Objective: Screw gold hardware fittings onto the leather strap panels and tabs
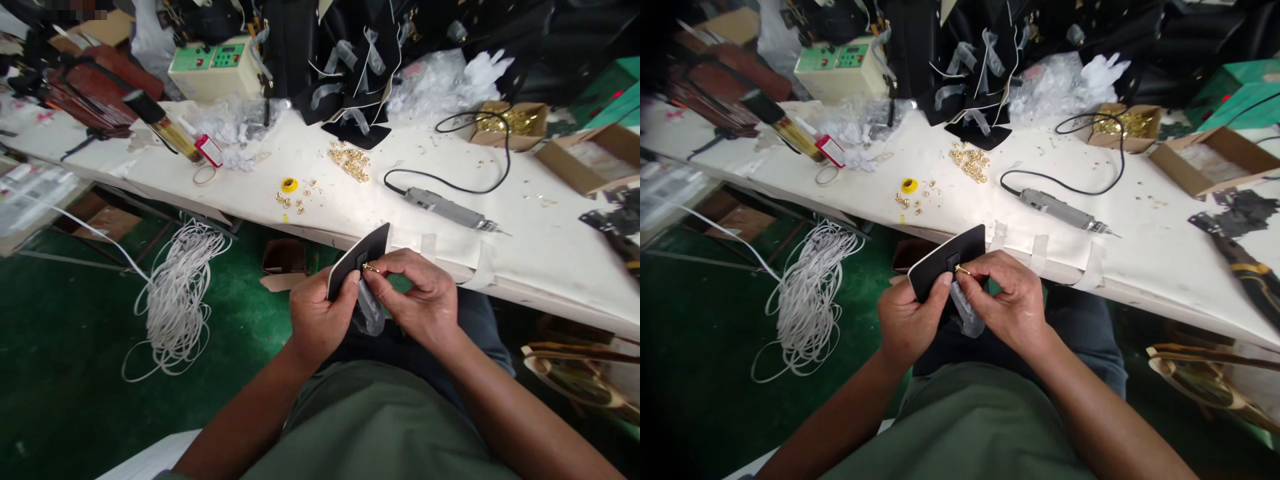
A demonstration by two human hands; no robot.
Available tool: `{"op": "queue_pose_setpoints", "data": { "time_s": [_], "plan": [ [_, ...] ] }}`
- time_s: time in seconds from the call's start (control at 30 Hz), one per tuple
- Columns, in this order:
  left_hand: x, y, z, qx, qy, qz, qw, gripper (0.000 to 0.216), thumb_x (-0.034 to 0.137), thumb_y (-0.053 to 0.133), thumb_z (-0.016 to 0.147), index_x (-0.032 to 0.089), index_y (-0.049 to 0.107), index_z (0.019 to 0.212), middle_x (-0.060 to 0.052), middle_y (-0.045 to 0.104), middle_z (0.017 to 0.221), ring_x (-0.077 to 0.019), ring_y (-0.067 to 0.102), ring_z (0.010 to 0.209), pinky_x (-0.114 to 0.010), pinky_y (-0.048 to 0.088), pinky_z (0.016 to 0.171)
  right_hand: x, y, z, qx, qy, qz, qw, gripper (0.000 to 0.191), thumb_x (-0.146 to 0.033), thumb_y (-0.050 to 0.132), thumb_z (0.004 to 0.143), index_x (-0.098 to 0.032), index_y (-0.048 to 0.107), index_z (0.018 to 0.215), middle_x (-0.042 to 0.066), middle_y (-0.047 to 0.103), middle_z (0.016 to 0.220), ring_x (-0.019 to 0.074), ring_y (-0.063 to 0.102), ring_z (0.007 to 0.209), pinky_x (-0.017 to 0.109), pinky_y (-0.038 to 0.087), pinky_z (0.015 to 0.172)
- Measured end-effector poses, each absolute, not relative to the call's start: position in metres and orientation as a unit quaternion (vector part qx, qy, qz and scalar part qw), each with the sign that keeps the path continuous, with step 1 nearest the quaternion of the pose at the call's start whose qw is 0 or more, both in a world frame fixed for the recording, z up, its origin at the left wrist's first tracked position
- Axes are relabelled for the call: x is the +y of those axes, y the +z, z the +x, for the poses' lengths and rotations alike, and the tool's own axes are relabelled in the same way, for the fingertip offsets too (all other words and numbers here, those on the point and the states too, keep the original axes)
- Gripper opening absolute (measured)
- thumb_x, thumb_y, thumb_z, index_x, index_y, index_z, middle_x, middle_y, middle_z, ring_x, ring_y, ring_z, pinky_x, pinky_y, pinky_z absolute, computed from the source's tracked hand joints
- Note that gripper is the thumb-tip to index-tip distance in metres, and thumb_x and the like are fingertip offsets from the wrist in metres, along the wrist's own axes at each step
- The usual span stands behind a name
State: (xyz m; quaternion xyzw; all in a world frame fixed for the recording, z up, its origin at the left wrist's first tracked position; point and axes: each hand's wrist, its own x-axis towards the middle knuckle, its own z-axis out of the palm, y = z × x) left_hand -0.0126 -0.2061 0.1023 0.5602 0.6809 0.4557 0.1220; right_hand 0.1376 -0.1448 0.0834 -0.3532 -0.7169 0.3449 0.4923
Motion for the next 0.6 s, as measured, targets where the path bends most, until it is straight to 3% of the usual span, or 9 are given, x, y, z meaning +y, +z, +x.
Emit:
{"op": "queue_pose_setpoints", "data": {
  "time_s": [0.17, 0.4, 0.6],
  "plan": [
    [-0.207, 0.101, -0.007, 0.658, 0.437, 0.601, 0.121, 0.018, 0.027, 0.067, 0.095, 0.019, 0.082, 0.091, -0.003, 0.075, 0.069, -0.015, 0.065, 0.06, -0.026, 0.057, 0.068, -0.149, 0.084, 0.148, -0.722, 0.323, -0.368, 0.49, 0.007, -0.022, 0.071, 0.093, -0.027, 0.074, 0.089, 0.001, 0.078, 0.083, 0.0193, 0.072, 0.077, 0.035, 0.057, 0.072],
    [-0.213, 0.102, 0.004, 0.665, 0.426, 0.595, 0.148, 0.021, 0.023, 0.069, 0.093, 0.017, 0.075, 0.073, 0.001, 0.07, 0.064, -0.0117, 0.062, 0.056, -0.022, 0.05, 0.061, -0.142, 0.079, 0.168, -0.813, 0.209, -0.309, 0.446, 0.014, -0.019, 0.071, 0.092, -0.027, 0.077, 0.102, 0.004, 0.081, 0.096, 0.0204, 0.075, 0.085, 0.036, 0.057, 0.08],
    [-0.218, 0.094, 0.012, 0.652, 0.45, 0.592, 0.148, 0.016, 0.022, 0.067, 0.095, 0.017, 0.077, 0.084, 0.0, 0.074, 0.072, -0.0115, 0.064, 0.061, -0.021, 0.05, 0.063, -0.146, 0.08, 0.165, -0.739, 0.349, -0.35, 0.458, 0.013, -0.028, 0.066, 0.097, -0.028, 0.078, 0.093, 0.003, 0.079, 0.087, 0.0197, 0.074, 0.078, 0.035, 0.059, 0.073]
  ]
}}
